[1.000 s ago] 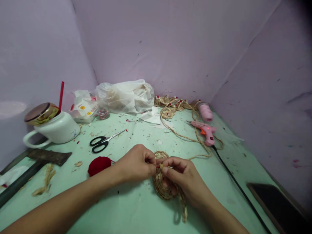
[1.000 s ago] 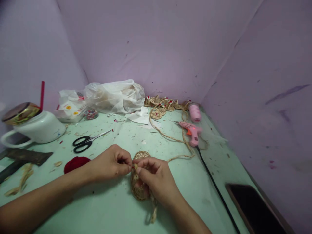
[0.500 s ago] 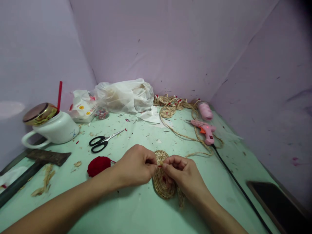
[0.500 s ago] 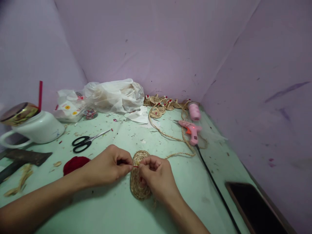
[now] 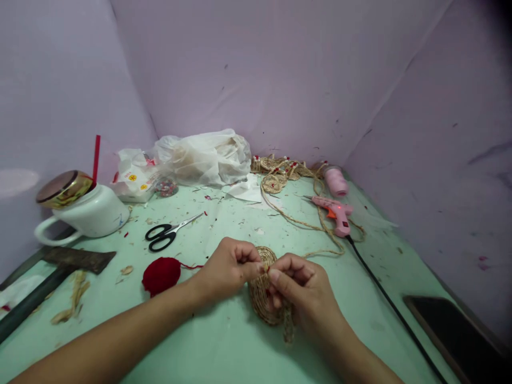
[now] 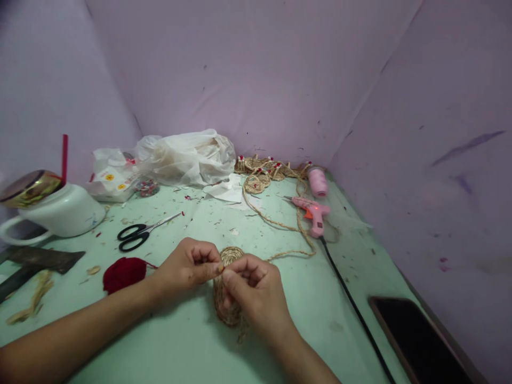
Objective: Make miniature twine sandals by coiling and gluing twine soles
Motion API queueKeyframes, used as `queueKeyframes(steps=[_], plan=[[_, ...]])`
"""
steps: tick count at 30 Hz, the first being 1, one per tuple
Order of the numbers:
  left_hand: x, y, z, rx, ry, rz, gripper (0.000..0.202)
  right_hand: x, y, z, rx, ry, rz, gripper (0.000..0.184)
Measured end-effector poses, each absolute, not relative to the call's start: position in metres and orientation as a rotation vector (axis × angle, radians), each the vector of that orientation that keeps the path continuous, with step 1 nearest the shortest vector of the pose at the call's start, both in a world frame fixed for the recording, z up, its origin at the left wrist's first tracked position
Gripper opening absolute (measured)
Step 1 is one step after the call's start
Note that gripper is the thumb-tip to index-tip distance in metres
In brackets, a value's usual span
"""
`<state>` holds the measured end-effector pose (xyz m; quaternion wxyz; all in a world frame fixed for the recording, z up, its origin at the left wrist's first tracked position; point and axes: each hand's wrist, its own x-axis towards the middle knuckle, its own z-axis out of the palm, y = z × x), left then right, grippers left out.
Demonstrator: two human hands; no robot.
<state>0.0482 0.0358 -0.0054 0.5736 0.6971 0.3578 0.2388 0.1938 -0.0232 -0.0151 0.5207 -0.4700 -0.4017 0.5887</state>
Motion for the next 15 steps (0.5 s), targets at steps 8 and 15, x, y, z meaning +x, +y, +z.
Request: queueKeyframes(steps=[8, 15], plan=[[0.045, 0.013, 0.009, 2.814, 0.702, 0.387, 0.013, 0.195, -0.027, -0.022, -1.415, -1.408, 1.034, 0.011], [0.043, 0.040, 0.006, 1.546, 0.667, 0.394, 0.015, 0.198, -0.029, -0.014, -1.101, -1.233, 1.627, 0.018]])
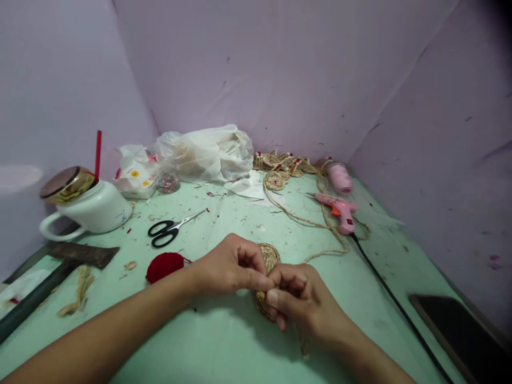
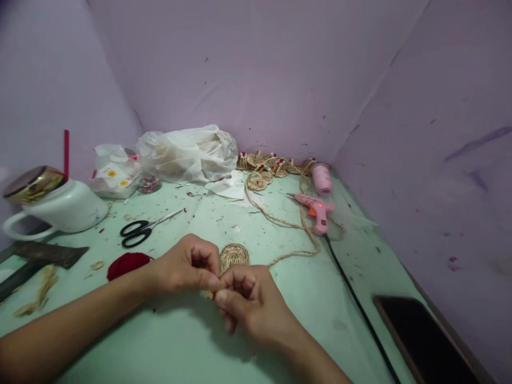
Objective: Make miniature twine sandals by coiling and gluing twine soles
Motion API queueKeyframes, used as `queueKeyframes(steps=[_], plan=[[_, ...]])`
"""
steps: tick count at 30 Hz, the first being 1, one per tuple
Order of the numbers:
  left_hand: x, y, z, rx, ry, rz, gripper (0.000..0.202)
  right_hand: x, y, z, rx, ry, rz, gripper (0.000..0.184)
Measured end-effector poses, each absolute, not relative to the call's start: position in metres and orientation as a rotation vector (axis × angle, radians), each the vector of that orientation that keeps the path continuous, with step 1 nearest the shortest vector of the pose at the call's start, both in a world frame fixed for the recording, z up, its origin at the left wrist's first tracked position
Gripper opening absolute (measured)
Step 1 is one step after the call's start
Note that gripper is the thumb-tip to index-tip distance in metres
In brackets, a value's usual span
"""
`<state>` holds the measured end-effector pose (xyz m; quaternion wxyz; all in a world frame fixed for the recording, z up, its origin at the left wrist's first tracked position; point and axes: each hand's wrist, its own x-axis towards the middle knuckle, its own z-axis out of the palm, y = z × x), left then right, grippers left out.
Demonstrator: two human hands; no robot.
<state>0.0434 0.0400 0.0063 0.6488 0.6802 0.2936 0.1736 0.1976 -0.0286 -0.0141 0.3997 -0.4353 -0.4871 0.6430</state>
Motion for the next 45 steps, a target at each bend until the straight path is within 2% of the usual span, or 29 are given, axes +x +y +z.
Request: queueKeyframes(steps=[4, 9, 14, 22, 28, 32, 37, 42, 45], plan=[[0.061, 0.024, -0.010, 1.087, 0.733, 0.731, 0.024, 0.191, -0.026, -0.020, -0.989, -0.850, 1.562, 0.024], [0.071, -0.001, -0.014, 1.255, 0.838, 0.937, 0.015, 0.184, -0.026, -0.025, -0.959, -0.593, 1.481, 0.024], [0.065, 0.000, -0.009, 1.589, 0.883, 0.906, 0.020, 0.182, -0.028, -0.025, -1.129, -0.718, 1.257, 0.023], [0.063, 0.014, -0.010, 1.584, 1.077, 0.775, 0.022, 0.187, -0.030, -0.024, -1.363, -1.292, 0.866, 0.010], [0.061, 0.014, -0.009, 1.876, 0.986, 0.686, 0.027, 0.193, -0.026, -0.024, -1.399, -1.320, 0.811, 0.011], [0.062, 0.012, -0.009, 2.036, 1.018, 0.677, 0.024, 0.192, -0.024, -0.028, -1.439, -1.149, 0.847, 0.011], [0.062, 0.007, -0.010, 2.205, 0.970, 0.715, 0.022, 0.185, -0.023, -0.032, -1.418, -1.130, 0.723, 0.009], [0.058, 0.005, -0.011, 2.254, 0.904, 0.766, 0.021, 0.183, -0.022, -0.032, -1.420, -1.146, 0.678, 0.009], [0.058, 0.009, -0.010, 2.001, 0.962, 0.730, 0.023, 0.184, -0.022, -0.034, -1.422, -1.199, 0.689, 0.010]])
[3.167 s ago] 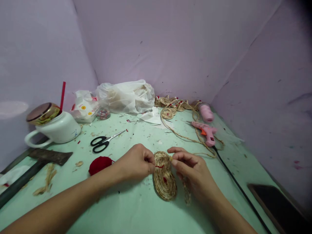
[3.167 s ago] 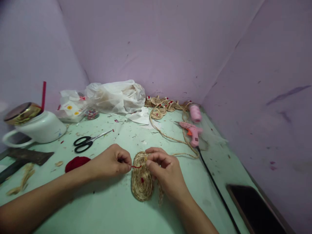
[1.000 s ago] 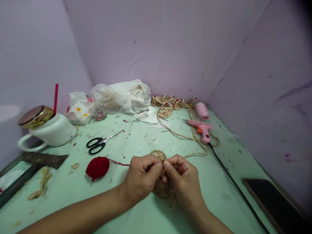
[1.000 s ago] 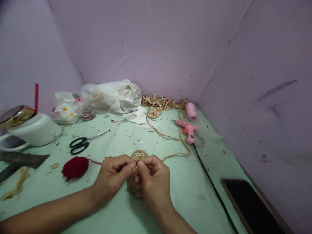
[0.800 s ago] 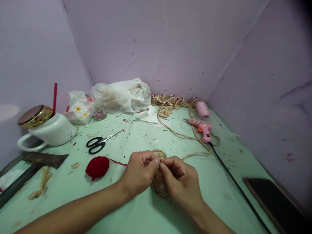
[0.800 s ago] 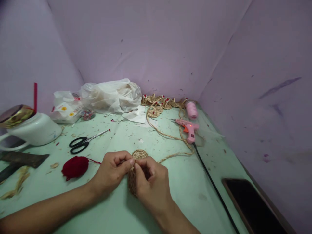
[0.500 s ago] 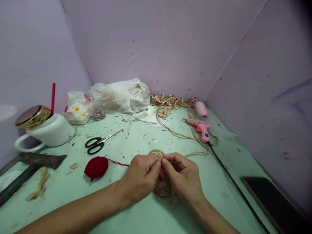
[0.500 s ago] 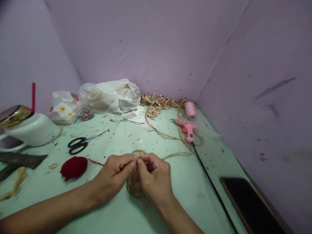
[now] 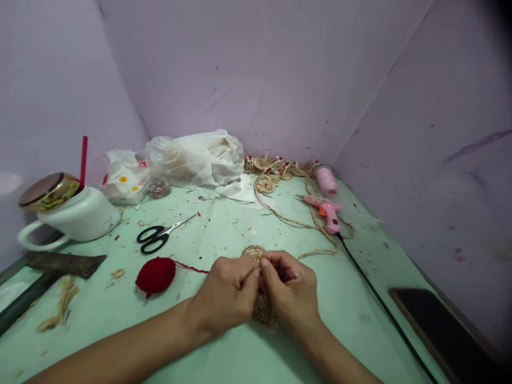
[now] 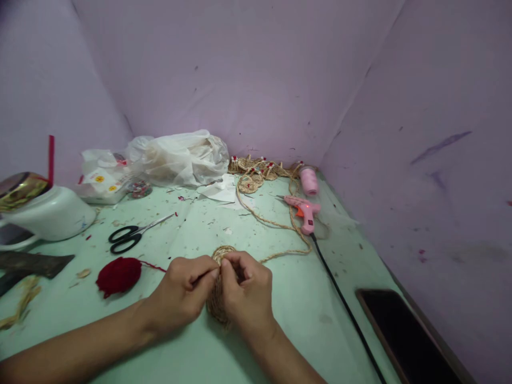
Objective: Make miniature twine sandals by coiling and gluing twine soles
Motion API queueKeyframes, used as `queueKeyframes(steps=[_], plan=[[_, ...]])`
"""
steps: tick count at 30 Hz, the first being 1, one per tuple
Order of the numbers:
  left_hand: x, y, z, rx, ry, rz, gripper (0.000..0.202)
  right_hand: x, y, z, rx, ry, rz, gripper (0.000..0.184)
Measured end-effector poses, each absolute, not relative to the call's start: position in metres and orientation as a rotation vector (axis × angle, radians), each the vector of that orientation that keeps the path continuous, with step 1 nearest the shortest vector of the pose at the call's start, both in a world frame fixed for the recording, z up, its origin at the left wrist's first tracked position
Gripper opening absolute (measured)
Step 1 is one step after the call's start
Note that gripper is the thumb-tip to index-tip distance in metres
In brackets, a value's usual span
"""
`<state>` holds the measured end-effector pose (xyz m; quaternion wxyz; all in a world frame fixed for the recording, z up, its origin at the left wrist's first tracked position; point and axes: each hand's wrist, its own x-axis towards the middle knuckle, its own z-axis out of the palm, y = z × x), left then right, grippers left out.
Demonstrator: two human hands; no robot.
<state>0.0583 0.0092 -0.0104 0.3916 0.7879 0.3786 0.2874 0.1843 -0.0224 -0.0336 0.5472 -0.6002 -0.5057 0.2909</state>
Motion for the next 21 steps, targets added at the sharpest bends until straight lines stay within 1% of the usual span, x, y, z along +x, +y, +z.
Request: queueKeyframes(steps=[4, 7, 9, 12, 14, 18, 21], plan=[[0.063, 0.017, -0.010, 1.407, 1.055, 0.653, 0.025, 0.185, -0.025, -0.036, -1.451, -1.294, 0.694, 0.013], [0.067, 0.019, -0.009, 1.234, 1.130, 0.659, 0.022, 0.185, -0.026, -0.034, -1.434, -1.281, 0.748, 0.015], [0.066, 0.020, -0.008, 1.243, 1.150, 0.679, 0.021, 0.187, -0.025, -0.031, -1.376, -1.209, 0.913, 0.019], [0.063, 0.023, -0.007, 1.290, 1.123, 0.685, 0.021, 0.194, -0.019, -0.025, -1.254, -0.951, 1.265, 0.033], [0.061, 0.025, -0.006, 1.287, 1.115, 0.669, 0.022, 0.200, -0.014, -0.021, -1.245, -0.855, 1.336, 0.036], [0.059, 0.028, -0.003, 1.288, 1.195, 0.643, 0.020, 0.210, -0.013, -0.010, -1.414, -1.109, 1.055, 0.025], [0.060, 0.028, -0.001, 1.299, 1.238, 0.636, 0.019, 0.211, -0.018, -0.008, -1.424, -1.402, 0.877, 0.014]])
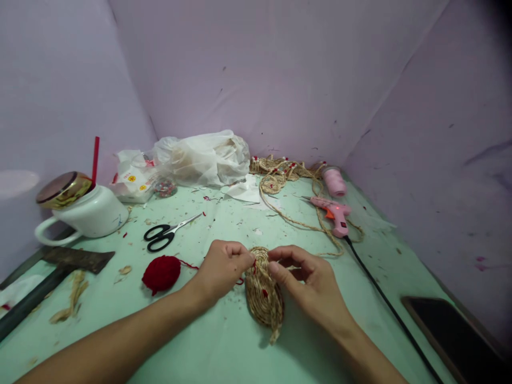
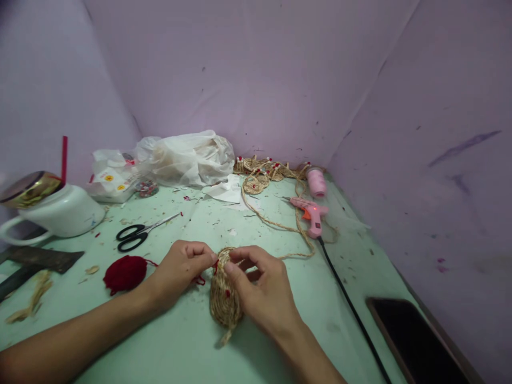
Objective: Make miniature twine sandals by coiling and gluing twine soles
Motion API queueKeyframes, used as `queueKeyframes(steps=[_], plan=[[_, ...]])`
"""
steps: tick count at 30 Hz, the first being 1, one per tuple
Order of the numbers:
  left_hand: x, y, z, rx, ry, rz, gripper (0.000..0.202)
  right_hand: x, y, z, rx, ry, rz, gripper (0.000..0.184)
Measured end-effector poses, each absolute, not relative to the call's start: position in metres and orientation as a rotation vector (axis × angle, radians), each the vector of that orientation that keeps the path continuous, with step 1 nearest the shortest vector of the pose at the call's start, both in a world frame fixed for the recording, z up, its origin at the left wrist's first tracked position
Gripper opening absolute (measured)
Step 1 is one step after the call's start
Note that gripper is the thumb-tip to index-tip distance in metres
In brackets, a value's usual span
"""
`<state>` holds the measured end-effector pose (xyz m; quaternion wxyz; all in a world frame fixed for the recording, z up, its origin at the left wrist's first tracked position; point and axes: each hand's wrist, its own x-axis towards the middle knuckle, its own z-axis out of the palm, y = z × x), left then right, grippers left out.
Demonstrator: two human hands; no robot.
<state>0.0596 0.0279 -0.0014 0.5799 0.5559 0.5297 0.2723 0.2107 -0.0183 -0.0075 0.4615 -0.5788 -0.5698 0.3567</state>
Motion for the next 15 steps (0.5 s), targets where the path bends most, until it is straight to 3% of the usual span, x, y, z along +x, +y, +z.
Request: queueKeyframes(steps=[7, 15], plan=[[0.061, 0.030, -0.009, 1.275, 1.264, 0.584, 0.012, 0.201, -0.025, -0.026, -1.235, -1.866, 0.536, 0.024], [0.066, 0.033, -0.012, 1.168, 1.206, 0.490, 0.011, 0.199, -0.024, -0.034, -1.240, -1.768, 0.416, 0.010]])
